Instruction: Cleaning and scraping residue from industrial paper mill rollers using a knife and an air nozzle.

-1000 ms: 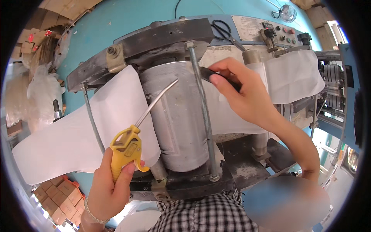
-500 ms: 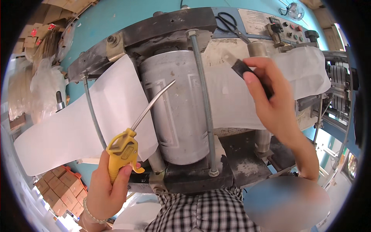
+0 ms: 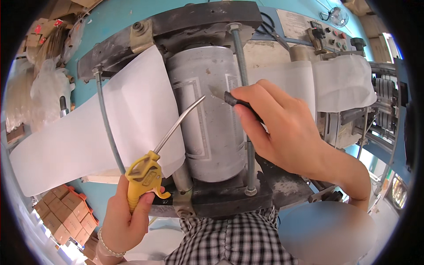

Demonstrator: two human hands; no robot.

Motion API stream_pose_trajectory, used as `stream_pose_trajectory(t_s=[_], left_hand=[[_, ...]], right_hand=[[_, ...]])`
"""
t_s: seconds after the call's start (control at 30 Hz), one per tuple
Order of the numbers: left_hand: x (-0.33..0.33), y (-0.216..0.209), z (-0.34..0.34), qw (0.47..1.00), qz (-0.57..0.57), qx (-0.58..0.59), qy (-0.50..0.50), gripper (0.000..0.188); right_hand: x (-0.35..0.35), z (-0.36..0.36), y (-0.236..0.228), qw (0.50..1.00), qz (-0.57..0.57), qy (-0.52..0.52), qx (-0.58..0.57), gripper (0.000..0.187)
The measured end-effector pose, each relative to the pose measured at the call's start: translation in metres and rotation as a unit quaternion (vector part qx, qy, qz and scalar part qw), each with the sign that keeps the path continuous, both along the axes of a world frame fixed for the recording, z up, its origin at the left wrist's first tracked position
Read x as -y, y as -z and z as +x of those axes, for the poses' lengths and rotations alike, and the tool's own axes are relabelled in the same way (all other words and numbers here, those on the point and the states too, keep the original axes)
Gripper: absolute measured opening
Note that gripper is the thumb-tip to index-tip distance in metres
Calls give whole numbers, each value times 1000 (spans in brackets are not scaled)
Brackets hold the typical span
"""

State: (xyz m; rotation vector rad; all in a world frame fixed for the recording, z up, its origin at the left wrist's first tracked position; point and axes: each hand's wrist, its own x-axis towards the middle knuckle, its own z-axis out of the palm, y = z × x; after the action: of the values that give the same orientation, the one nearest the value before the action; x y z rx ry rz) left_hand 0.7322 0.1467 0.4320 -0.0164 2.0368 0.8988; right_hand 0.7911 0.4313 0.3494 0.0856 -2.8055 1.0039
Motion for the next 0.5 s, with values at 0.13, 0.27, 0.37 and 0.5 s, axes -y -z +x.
stream_pose_trajectory(t_s=[0.13, 0.27, 0.37, 0.5], left_hand=[[8, 6, -1, 999, -8, 2, 46, 18], [6, 10, -3, 997, 0, -20, 71, 20], [6, 9, -7, 995, -16, -4, 101, 21], [3, 11, -8, 995, 1, -15, 98, 20]], right_hand=[[4, -1, -3, 1000, -2, 19, 24, 19], [4, -3, -4, 999, -27, 26, 23, 17], [2, -4, -4, 999, -32, 26, 27, 17], [2, -6, -7, 998, -39, 31, 32, 16]])
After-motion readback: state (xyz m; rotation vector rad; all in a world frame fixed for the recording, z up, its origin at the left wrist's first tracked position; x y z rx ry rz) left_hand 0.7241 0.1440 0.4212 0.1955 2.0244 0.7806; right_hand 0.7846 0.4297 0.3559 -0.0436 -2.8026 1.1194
